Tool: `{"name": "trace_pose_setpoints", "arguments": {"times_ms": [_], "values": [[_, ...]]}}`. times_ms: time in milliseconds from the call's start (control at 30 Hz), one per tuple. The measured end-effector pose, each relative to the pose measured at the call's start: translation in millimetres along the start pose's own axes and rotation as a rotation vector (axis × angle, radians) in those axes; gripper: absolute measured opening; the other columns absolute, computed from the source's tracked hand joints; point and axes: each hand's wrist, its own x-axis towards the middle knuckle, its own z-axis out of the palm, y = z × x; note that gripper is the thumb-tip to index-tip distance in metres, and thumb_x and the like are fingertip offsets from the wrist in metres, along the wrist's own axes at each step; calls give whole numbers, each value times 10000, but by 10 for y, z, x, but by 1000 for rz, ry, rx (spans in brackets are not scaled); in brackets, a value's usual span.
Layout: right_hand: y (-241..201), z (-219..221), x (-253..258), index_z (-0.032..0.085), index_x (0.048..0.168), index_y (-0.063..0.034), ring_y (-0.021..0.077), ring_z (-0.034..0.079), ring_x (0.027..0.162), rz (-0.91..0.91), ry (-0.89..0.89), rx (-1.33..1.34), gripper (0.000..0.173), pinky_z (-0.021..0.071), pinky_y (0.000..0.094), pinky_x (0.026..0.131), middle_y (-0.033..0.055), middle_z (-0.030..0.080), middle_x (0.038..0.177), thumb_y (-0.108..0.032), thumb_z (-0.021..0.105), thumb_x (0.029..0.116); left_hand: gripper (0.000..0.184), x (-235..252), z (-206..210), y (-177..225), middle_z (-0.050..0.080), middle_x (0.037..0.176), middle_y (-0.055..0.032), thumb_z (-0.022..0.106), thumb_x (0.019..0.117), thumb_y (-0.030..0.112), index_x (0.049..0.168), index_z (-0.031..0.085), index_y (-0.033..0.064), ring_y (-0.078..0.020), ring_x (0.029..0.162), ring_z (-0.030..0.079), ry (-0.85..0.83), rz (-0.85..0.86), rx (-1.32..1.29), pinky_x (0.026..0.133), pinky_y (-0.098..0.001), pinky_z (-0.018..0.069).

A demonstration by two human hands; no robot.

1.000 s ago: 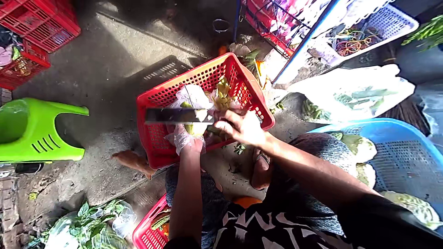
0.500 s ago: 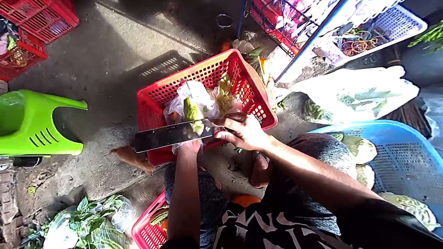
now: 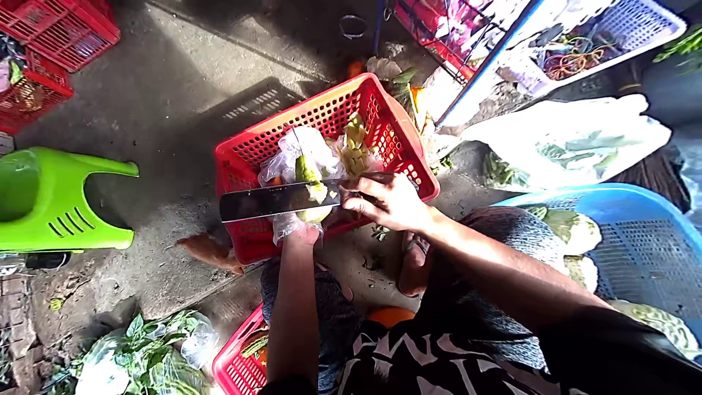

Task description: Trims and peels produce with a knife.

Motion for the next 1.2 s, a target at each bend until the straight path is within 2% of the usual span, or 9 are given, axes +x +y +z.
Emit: {"name": "trace_pose_setpoints", "arguments": {"times_ms": [300,367,433,567,667,800,867,1033,1200], "values": [[194,32,-20,749,1039,-76,247,698,698,155,21,-12,478,545,469,569,92,722,842,-496,520,1033,522,39,9,-2,691,917,-119,217,1094,422,1125,617,88,-236,780,690,-65,-112,32,660,-394,600],[260,46,-17,738,1082,-81,338,703,689,334,-17,-97,487,537,559,564,136,722,823,-512,518,1032,499,37,-13,1,686,922,-116,237,1092,412,1137,612,87,-232,780,687,-108,-140,46,659,-388,599],[300,-50,79,699,1260,-150,448,711,835,652,-158,-140,478,522,680,675,194,736,931,-528,491,1056,480,-3,9,23,683,921,-119,246,1081,389,1143,608,79,-234,780,685,-139,-150,53,659,-393,594],[208,-140,186,669,1253,-154,401,678,801,876,-228,21,420,502,653,670,172,698,895,-483,475,1077,459,49,101,91,668,1045,-125,298,1079,439,1241,567,104,-272,911,678,-26,-92,21,758,-475,591],[-1,-111,121,664,1221,-93,275,654,678,723,-154,172,414,535,544,623,111,666,808,-439,487,1081,439,88,109,182,667,1147,-146,312,1083,408,1274,556,97,-309,1037,672,-64,-54,-77,877,-525,573],[-222,-1,23,734,1142,-69,218,719,803,86,8,35,453,587,438,686,89,745,912,-454,514,1054,308,39,80,103,668,951,-14,286,1110,278,1098,565,148,-129,906,670,-21,100,-89,802,-341,584],[-253,95,39,748,1092,-91,239,713,817,-158,73,-130,448,577,396,705,97,738,875,-458,492,1066,313,39,11,84,710,971,8,394,1087,368,1114,643,180,-97,924,688,-120,38,-141,813,-312,590],[-241,178,27,758,1155,-133,262,704,843,-213,83,-315,448,554,402,717,94,735,888,-467,471,1069,258,15,116,112,673,1056,72,396,1097,386,1191,597,254,-30,997,648,-145,52,0,851,-264,563],[-98,182,11,754,1136,-125,277,703,821,-203,96,-321,448,553,425,711,109,729,884,-468,473,1068,283,21,100,68,697,961,18,385,1099,329,1124,616,167,-76,907,684,-166,53,-64,805,-272,585]]}}
